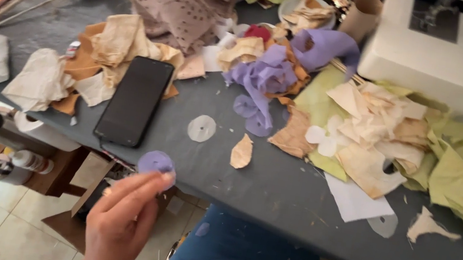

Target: Sorting through fabric scraps and assembling them into decorative flowers at a craft station.

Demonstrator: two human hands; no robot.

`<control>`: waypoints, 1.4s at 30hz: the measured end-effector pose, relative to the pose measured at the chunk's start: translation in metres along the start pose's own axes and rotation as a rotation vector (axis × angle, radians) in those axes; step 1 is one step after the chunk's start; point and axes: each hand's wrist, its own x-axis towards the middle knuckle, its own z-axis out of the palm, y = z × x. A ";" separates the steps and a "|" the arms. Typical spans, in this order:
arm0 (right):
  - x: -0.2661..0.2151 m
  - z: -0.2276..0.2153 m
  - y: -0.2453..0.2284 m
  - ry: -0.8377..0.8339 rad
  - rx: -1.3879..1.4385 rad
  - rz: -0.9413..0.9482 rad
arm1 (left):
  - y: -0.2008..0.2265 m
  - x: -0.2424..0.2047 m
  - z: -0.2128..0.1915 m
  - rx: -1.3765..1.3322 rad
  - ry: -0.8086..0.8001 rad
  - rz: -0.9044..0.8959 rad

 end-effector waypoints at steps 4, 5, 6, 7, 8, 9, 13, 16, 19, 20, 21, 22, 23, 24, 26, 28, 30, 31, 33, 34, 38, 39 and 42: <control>-0.009 0.062 -0.026 0.905 -0.339 0.500 | 0.001 0.010 -0.003 -0.025 0.107 0.070; 0.001 0.063 -0.029 0.919 -0.339 0.506 | 0.004 0.013 -0.006 -0.034 0.097 0.076; 0.011 0.063 -0.032 0.870 -0.372 0.280 | 0.008 0.015 -0.010 0.050 0.098 0.118; 0.022 0.062 -0.034 0.815 -0.405 0.054 | 0.011 0.019 -0.013 0.133 0.101 0.161; 0.018 0.064 -0.029 0.828 -0.411 0.058 | 0.013 0.020 -0.011 0.123 0.094 0.169; 0.015 0.064 -0.022 0.863 -0.351 -0.034 | 0.015 0.021 -0.009 0.077 0.090 0.150; 0.014 0.065 -0.010 0.939 -0.261 -0.198 | 0.022 0.021 0.004 -0.048 0.072 0.143; 0.032 0.067 -0.019 0.988 -0.367 -0.257 | 0.046 0.034 0.016 -0.310 0.073 0.098; 0.039 0.069 -0.036 0.918 -0.270 -0.066 | 0.050 0.036 0.037 -0.557 -0.055 0.136; 0.046 0.072 -0.045 0.926 -0.282 -0.062 | 0.051 0.035 0.041 -0.571 -0.059 0.139; 0.055 0.072 -0.051 0.863 -0.347 -0.039 | 0.052 0.036 0.046 -0.490 -0.151 0.171; 0.065 0.073 -0.058 0.800 -0.411 -0.014 | 0.053 0.037 0.051 -0.408 -0.240 0.202; 0.066 0.069 -0.058 0.802 -0.417 -0.015 | 0.056 0.043 0.053 -0.413 -0.239 0.205; 0.066 0.066 -0.058 0.842 -0.476 -0.063 | 0.058 0.050 0.056 -0.346 -0.286 0.258; 0.061 0.049 -0.056 0.876 -0.532 -0.108 | 0.058 0.067 0.058 -0.277 -0.332 0.302; 0.048 0.029 -0.052 0.887 -0.722 -0.034 | 0.053 0.090 0.058 -0.109 -0.557 0.458; 0.059 0.021 -0.068 0.841 -0.803 0.110 | 0.034 0.097 0.072 0.100 -0.629 0.453; 0.067 0.016 -0.075 0.800 -0.881 0.247 | 0.024 0.102 0.079 0.313 -0.696 0.453; 0.062 0.008 -0.061 0.819 -0.869 0.259 | -0.002 0.103 0.094 0.436 -0.688 0.459; 0.058 0.005 -0.053 0.841 -0.856 0.279 | -0.015 0.102 0.101 0.554 -0.685 0.465; 0.064 0.004 -0.048 0.810 -0.731 0.246 | -0.019 0.108 0.101 0.469 -0.772 0.375; 0.061 0.003 -0.047 0.835 -0.674 0.258 | -0.018 0.109 0.100 0.471 -0.787 0.326; 0.062 0.003 -0.049 0.844 -0.635 0.258 | -0.019 0.115 0.101 0.424 -0.816 0.253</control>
